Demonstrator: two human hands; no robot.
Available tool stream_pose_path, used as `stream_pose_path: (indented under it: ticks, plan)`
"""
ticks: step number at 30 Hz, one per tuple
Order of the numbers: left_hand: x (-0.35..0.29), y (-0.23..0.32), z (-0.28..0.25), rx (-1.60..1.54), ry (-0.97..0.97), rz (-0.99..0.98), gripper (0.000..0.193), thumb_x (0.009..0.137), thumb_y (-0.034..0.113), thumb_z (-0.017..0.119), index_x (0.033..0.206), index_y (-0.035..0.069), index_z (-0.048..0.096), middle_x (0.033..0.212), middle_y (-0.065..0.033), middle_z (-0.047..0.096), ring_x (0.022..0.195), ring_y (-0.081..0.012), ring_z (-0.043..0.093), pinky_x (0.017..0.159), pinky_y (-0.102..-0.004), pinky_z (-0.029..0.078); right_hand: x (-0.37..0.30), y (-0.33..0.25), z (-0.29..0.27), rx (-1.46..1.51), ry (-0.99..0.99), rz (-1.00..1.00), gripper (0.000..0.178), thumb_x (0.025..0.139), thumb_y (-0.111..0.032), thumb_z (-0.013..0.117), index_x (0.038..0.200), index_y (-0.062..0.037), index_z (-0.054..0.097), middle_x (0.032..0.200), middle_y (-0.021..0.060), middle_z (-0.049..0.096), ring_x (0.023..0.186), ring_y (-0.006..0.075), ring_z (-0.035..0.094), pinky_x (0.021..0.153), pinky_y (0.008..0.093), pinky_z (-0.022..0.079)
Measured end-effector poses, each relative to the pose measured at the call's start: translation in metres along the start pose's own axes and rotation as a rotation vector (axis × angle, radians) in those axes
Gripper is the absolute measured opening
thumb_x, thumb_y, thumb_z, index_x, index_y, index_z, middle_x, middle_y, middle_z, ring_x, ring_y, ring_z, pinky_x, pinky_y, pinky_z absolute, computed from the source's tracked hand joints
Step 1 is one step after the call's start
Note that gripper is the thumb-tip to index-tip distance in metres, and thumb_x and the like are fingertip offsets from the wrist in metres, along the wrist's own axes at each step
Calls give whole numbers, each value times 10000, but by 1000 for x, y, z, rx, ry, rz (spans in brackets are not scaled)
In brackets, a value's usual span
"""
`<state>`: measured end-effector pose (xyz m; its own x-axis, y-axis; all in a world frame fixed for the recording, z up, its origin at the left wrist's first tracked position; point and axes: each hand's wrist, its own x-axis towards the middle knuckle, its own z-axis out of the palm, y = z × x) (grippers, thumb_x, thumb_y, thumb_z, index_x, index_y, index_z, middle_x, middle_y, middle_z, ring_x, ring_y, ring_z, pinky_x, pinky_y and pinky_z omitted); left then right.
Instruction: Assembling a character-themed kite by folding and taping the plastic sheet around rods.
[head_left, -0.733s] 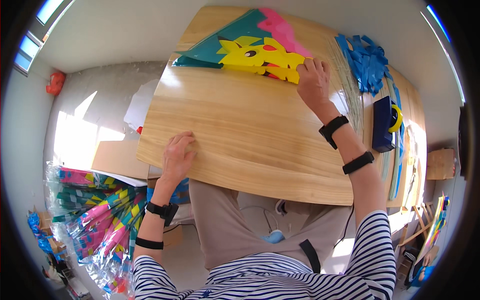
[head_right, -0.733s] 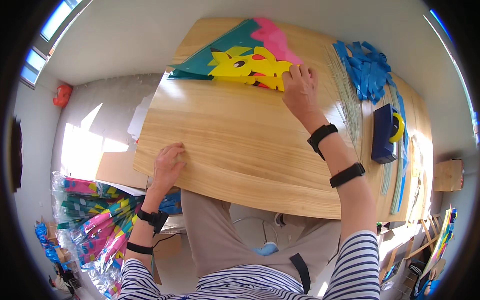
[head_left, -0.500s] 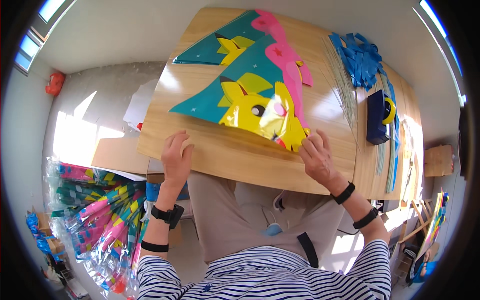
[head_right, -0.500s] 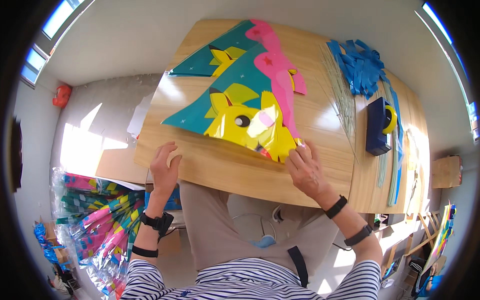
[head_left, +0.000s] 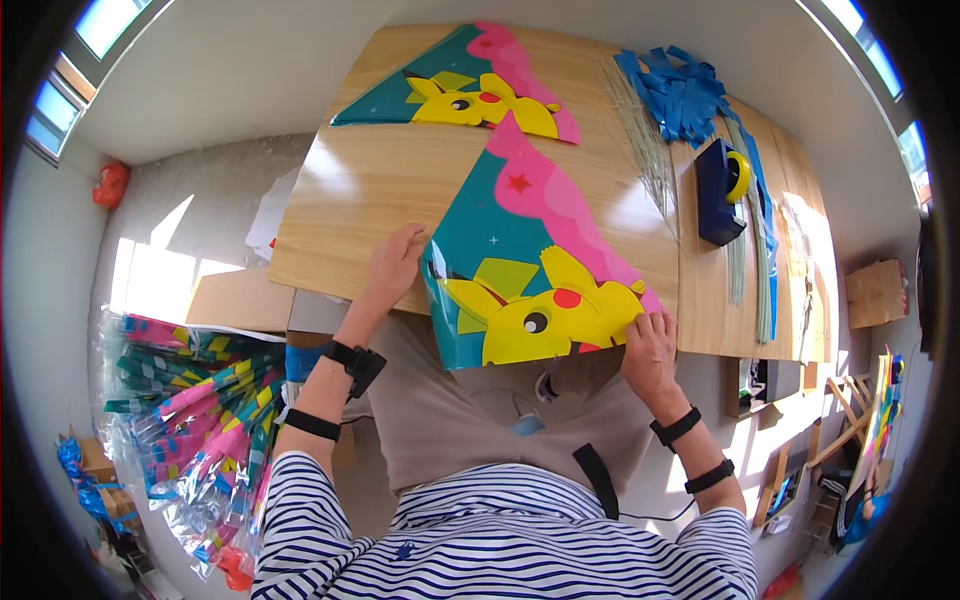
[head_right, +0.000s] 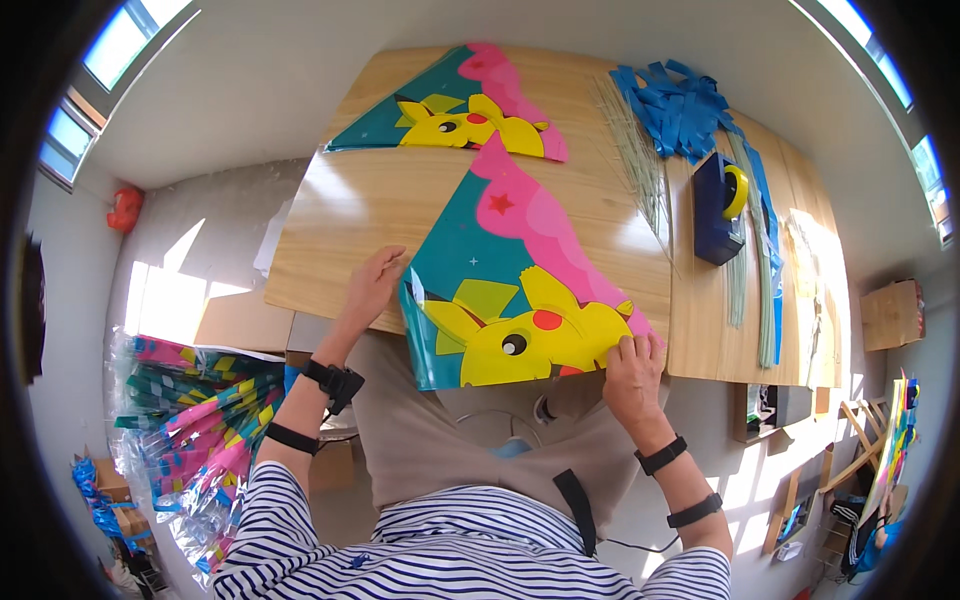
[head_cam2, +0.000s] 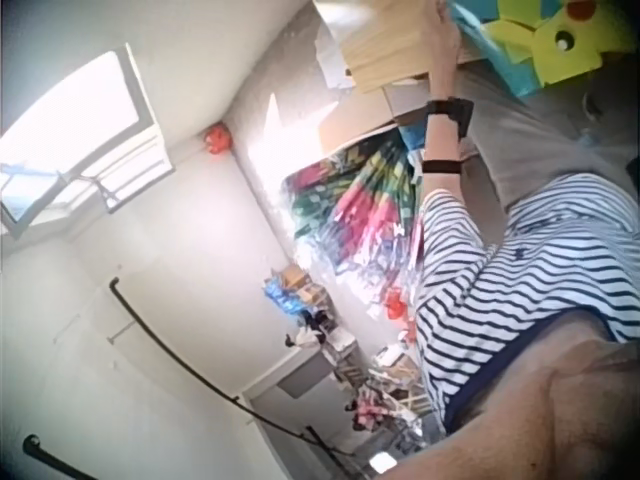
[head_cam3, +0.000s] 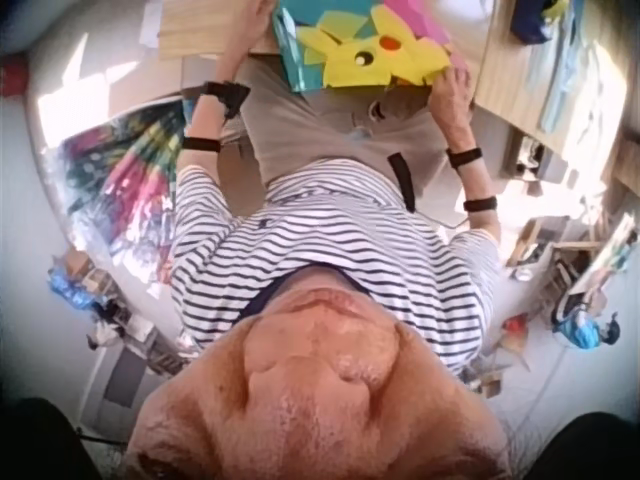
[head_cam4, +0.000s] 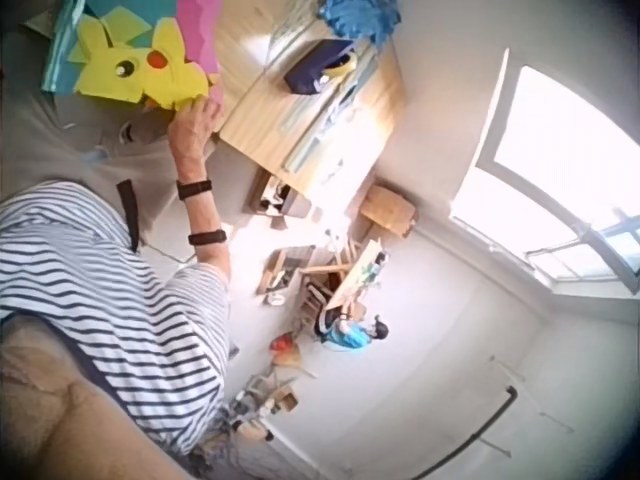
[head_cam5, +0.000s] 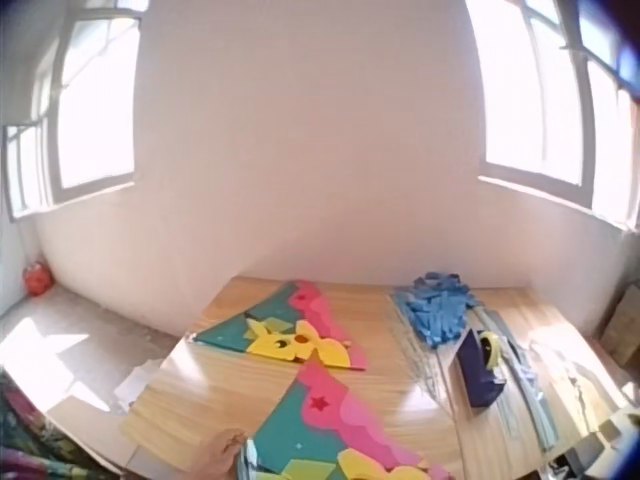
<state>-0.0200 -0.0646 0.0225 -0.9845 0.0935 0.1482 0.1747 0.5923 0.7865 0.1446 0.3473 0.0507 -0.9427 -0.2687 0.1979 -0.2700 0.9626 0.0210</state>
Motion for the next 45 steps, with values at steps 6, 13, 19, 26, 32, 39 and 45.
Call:
stream_pose_path:
  ticks: [6, 13, 19, 26, 32, 39, 45]
  plan:
    - [82, 29, -27, 220, -222, -2, 365, 873, 149, 702, 1191, -21, 645, 1071, -183, 708, 1011, -263, 680, 878, -348, 533, 54, -19, 0, 163, 67, 49, 459, 781, -145, 709, 1201, 6, 602, 1323, 205, 518, 1245, 408, 471, 1104, 615, 314]
    - [181, 42, 60, 191, -129, -40, 400, 773, 252, 795, 1034, -27, 677, 950, -172, 712, 904, -295, 686, 816, -379, 537, 89, -56, 21, 292, -105, 45, 752, 764, -355, 803, 1414, -122, 505, 1514, 226, 370, 1406, 444, 325, 1054, 724, 299]
    - [233, 44, 122, 219, 2, -148, 339, 720, 275, 818, 886, 16, 677, 872, -176, 706, 875, -363, 682, 770, -421, 535, 93, -56, 17, 306, -128, 60, 749, 751, -350, 818, 1398, -118, 522, 1515, 226, 366, 1393, 456, 333, 1017, 752, 306]
    - [252, 25, 127, -209, 16, -164, 284, 679, 81, 826, 907, -9, 682, 824, -137, 697, 773, -265, 691, 695, -365, 557, 95, -56, 19, 329, -129, 54, 752, 741, -340, 828, 1394, -115, 530, 1519, 231, 354, 1384, 464, 337, 1015, 755, 300]
    - [226, 88, 84, -500, -209, -180, 276, 714, -89, 773, 949, -13, 650, 819, -72, 675, 713, -138, 652, 635, -256, 534, 99, -50, 14, 389, -76, 92, 752, 730, -280, 841, 1381, -67, 528, 1440, 224, 436, 1303, 420, 425, 1017, 640, 365]
    - [151, 159, 56, -469, -460, -16, 279, 734, -65, 794, 954, 19, 644, 789, -20, 665, 707, -74, 623, 623, -211, 497, 186, -22, -31, 1030, 259, 420, 411, 819, -104, 772, 1179, 26, 622, 1079, 176, 619, 759, 179, 642, 650, 301, 509]
    - [116, 171, 50, -587, -569, 49, 217, 777, -50, 772, 933, 35, 648, 842, 16, 652, 743, -46, 595, 649, -214, 472, 222, -28, -48, 1477, 208, 441, 109, 870, -40, 718, 876, 50, 656, 660, 59, 616, 594, 103, 592, 537, 268, 477]
